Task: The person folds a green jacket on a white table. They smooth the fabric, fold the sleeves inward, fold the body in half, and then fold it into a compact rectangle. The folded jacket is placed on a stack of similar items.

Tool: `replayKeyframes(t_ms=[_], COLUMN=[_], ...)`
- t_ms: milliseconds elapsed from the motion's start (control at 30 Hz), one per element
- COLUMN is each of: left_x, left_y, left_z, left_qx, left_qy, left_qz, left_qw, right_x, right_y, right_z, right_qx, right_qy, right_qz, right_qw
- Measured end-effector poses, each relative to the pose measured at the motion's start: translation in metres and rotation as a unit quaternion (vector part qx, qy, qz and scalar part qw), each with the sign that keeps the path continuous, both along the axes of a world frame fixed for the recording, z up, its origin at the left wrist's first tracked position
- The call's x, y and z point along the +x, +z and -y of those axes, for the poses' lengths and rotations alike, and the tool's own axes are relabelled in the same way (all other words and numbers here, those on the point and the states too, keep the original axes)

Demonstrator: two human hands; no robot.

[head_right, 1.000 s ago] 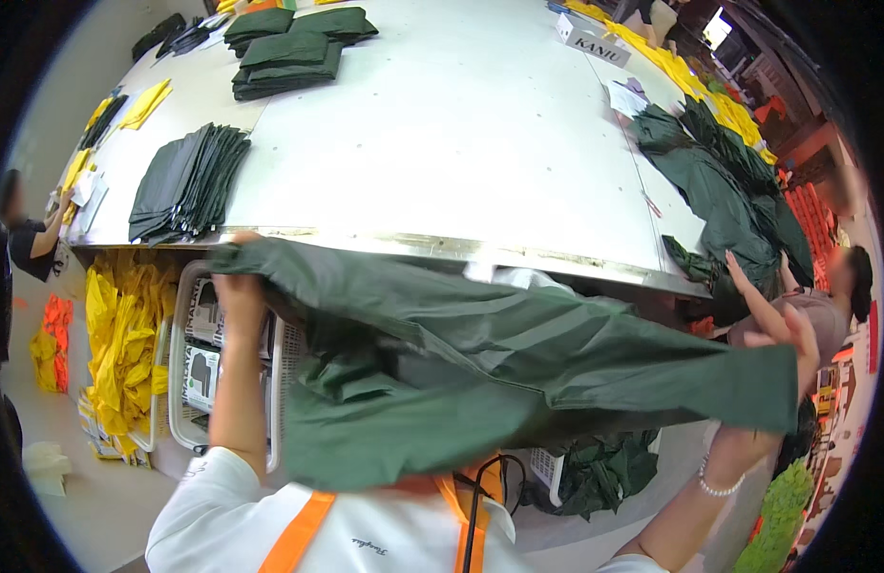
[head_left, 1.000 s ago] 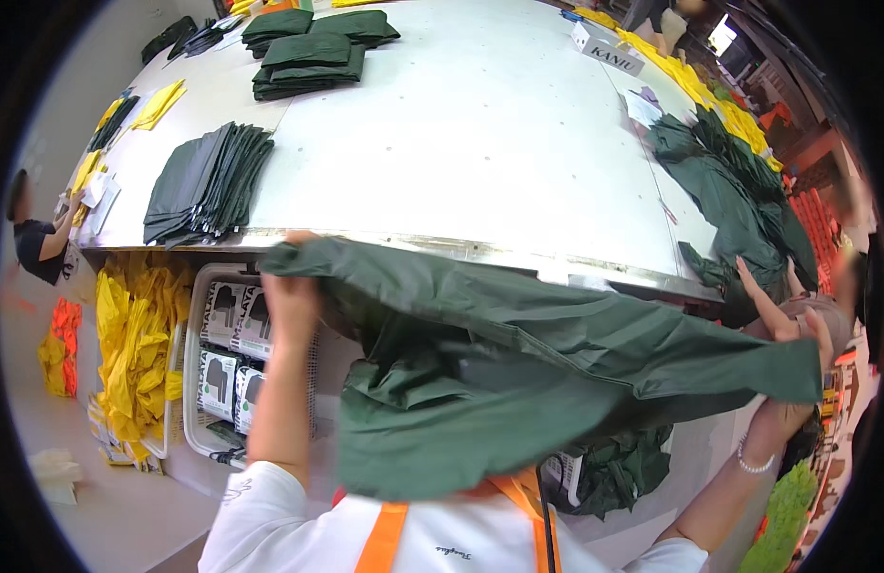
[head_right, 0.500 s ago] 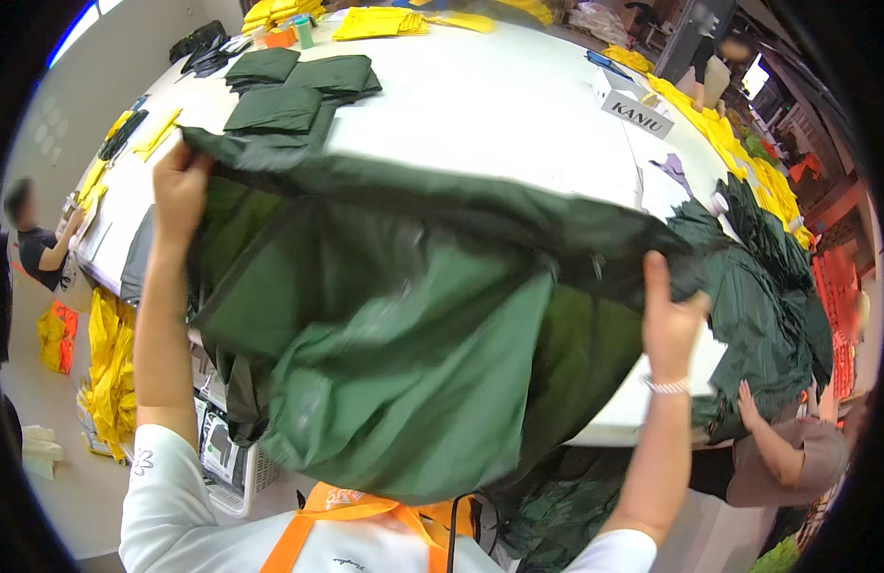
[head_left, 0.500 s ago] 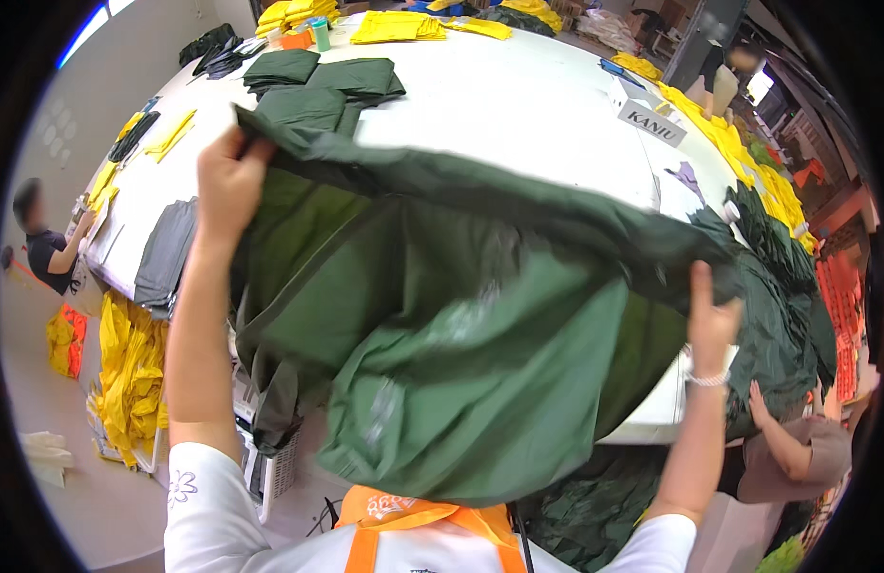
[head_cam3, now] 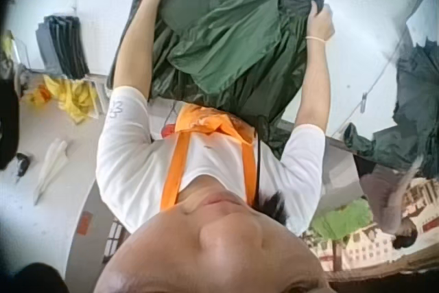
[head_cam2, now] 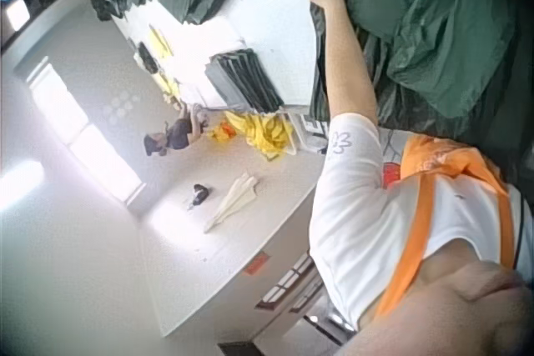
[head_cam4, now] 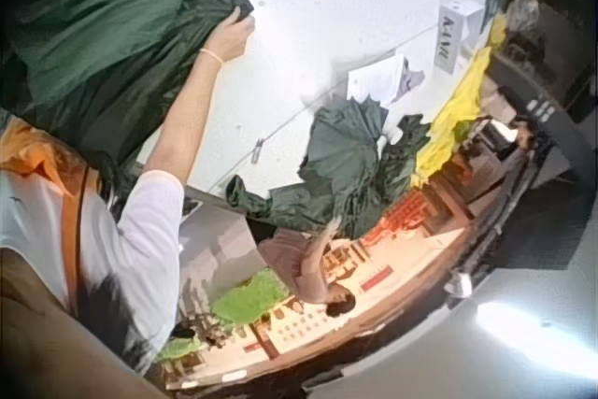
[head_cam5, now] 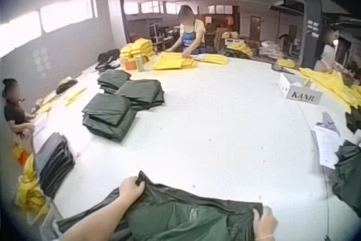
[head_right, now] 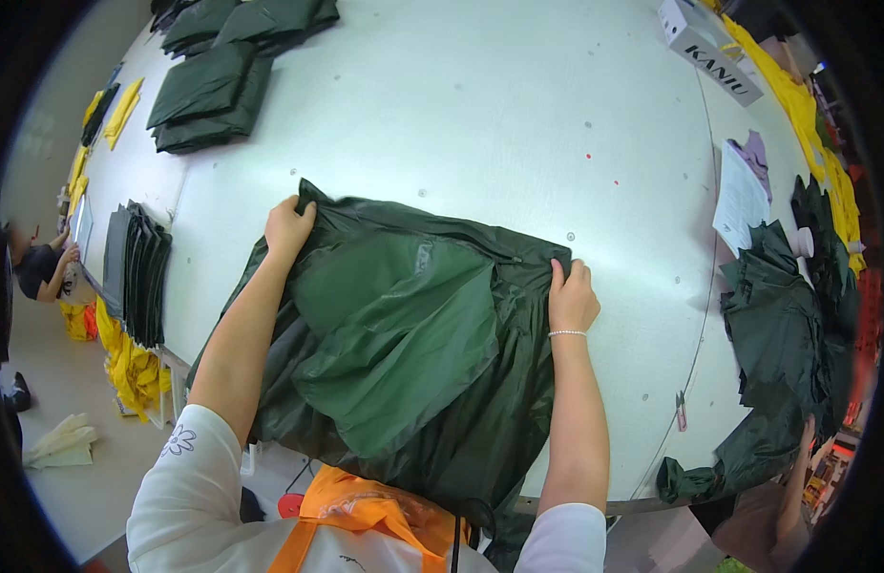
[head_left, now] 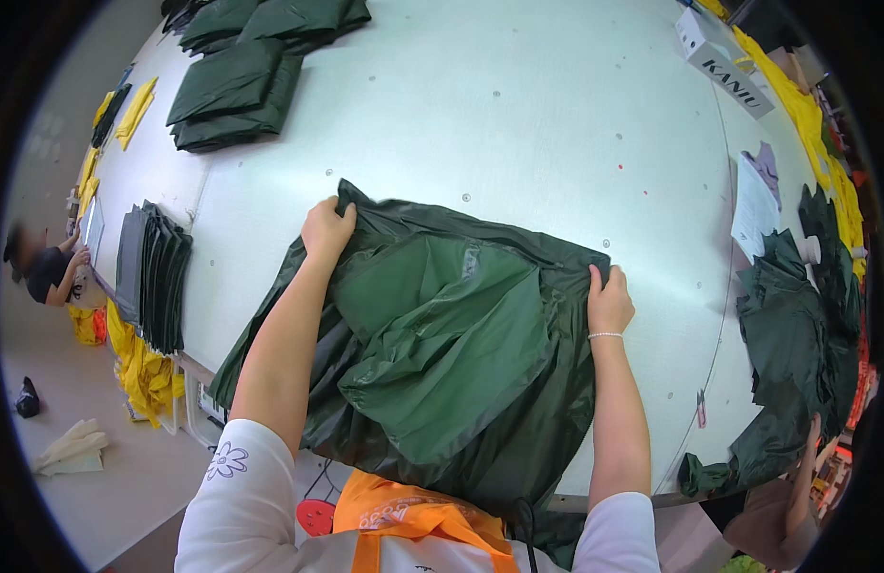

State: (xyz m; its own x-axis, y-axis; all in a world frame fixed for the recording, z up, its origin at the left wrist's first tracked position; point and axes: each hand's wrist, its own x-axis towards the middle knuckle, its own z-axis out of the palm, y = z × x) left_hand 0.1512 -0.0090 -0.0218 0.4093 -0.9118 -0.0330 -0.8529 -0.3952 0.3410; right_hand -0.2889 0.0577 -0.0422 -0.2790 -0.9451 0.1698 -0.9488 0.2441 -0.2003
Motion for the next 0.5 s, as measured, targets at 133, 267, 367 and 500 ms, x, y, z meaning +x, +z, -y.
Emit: replayKeyframes(t_ms=[133,267,367,500], left_x=[0.000,0.019,0.029,0.034], left_y=[-0.019,0.013,0.069,0.065], left_z=[0.004,-0.021,-0.088,-0.208], left_qx=[-0.072,-0.219,-0.050,0.409], left_qy=[0.003,-0.110,-0.063,-0.138], left_qz=[-0.018,-0.010,-0.122,-0.506], left_qw=[0.997,0.969,0.989,0.747], right_x=[0.000,0.007,0.036,0.127], right_y=[0.008,0.069,0.101,0.118], right_z=[0.002,-0.024,-0.114,-0.185], right_qx=[0.029,-0.247,0.098,0.224], right_qy=[-0.040,0.096,-0.052,-0.018], right_qz=[0.059,-0.078,0.481,0.708], right_qw=[0.997,0.961,0.870,0.670])
